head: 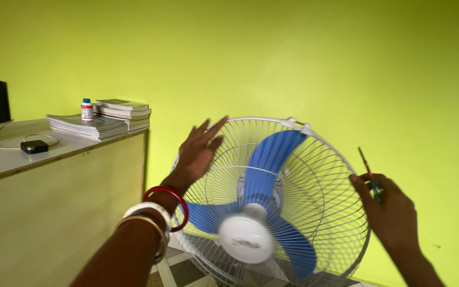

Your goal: The person uses a screwdriver to loosen and tighten screws on the rear housing of a standing electric fan. They repeatedly adjust the same screw while holding the fan head steady, without removing the cover or completing the repair.

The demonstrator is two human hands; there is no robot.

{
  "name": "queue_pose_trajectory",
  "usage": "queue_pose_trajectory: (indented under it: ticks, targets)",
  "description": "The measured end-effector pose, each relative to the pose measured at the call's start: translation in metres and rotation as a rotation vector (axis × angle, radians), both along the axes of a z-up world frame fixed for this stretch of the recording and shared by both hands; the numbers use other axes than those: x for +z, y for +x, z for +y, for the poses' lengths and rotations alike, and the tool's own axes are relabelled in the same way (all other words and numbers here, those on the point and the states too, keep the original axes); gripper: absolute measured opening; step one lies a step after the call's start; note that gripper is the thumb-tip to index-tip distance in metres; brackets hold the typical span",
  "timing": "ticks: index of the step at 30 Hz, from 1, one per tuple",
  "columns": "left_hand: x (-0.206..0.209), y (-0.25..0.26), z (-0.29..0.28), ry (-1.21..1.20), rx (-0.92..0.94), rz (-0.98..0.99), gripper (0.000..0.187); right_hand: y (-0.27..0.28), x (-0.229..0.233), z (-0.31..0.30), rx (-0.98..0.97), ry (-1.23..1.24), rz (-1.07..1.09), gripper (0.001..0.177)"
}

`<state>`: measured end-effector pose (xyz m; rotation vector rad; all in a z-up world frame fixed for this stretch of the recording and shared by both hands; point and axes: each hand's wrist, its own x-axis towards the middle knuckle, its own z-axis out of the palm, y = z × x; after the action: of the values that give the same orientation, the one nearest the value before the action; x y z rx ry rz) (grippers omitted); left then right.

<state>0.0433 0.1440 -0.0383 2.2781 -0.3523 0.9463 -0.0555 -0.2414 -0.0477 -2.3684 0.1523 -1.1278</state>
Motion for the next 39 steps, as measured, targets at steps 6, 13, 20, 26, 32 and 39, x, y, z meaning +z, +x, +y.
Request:
queue_pose_trajectory:
  ticks: [6,13,20,26,32,39]
  targets:
    - [-0.008,0.04,0.028,-0.156,-0.051,0.181,0.061,-0.055,-0.021,0.08,-0.003,-0.108,-0.115,0.038]
    - [0.035,-0.005,-0.016,-0.524,0.182,0.219,0.098,-0.085,-0.021,0.116,0.133,0.017,-0.217,0.033]
    - [0.116,-0.068,-0.085,0.109,0.108,0.38,0.076,-0.093,-0.026,0.163,0.287,0.11,-0.267,0.017]
    - [0.103,-0.078,-0.1,0.262,0.307,0.271,0.059,-0.087,-0.032,0.174,0.447,0.331,-0.113,0.012]
    - [0.094,-0.07,-0.093,0.299,0.261,0.234,0.021,-0.031,-0.049,0.107,0.357,0.32,-0.144,0.018]
    - [0.095,-0.071,-0.066,0.304,0.179,0.213,0.016,0.041,-0.061,0.027,0.094,0.033,0.133,0.04]
